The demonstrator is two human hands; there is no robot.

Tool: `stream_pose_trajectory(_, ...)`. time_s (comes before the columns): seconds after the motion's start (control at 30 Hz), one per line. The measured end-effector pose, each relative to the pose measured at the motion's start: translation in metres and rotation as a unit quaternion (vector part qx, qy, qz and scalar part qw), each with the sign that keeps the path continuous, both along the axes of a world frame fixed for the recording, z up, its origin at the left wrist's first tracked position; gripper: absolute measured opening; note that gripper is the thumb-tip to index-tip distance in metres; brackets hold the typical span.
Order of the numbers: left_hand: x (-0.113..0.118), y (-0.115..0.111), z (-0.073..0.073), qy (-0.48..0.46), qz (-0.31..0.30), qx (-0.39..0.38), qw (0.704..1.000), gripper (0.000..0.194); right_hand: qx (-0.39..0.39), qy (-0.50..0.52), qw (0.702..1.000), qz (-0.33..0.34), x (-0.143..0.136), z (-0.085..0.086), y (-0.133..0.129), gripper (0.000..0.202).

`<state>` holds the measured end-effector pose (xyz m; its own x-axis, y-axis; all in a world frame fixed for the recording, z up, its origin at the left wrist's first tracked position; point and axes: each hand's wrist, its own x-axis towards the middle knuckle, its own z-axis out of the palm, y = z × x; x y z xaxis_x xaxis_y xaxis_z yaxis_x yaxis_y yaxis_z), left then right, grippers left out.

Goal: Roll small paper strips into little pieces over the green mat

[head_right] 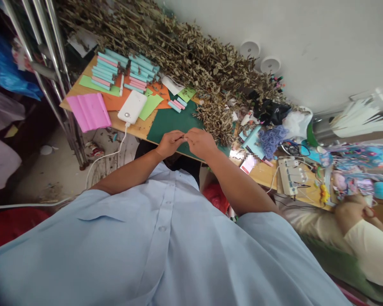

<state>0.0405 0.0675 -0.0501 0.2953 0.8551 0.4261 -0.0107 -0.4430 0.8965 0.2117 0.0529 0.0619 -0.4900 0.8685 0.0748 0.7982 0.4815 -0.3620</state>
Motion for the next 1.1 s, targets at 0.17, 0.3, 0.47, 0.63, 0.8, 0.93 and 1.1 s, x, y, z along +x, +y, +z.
stream_pose_trajectory(0.17,-0.002,0.002,0.011,-0.033,-0.016,-0.05,0.998,0.047,-0.002,0.103,0.986,-0.13,-0.004,0.0,0.003,0.016)
stream_pose_trajectory(0.3,-0.001,0.008,0.026,-0.045,-0.067,-0.124,0.989,0.053,-0.005,0.154,0.97,-0.187,-0.002,-0.007,0.009,0.023)
stream_pose_trajectory(0.47,0.005,0.018,0.041,-0.134,-0.138,-0.323,0.927,0.054,-0.03,0.204,0.964,-0.168,0.007,-0.023,0.021,0.032)
stream_pose_trajectory(0.63,0.005,0.019,0.045,-0.162,-0.181,-0.386,0.89,0.051,-0.103,0.261,0.944,-0.172,0.013,-0.024,0.024,0.034)
stream_pose_trajectory(0.8,0.007,0.017,0.046,-0.159,-0.194,-0.449,0.857,0.05,-0.098,0.248,0.953,-0.141,0.018,-0.021,0.016,0.035)
stream_pose_trajectory(0.93,0.009,0.015,0.047,-0.166,-0.19,-0.47,0.846,0.052,-0.076,0.239,0.956,-0.153,0.02,-0.022,0.01,0.03)
stream_pose_trajectory(1.1,-0.001,0.009,0.046,-0.18,-0.195,-0.454,0.85,0.053,-0.085,0.291,0.928,-0.218,0.029,-0.027,0.008,0.034)
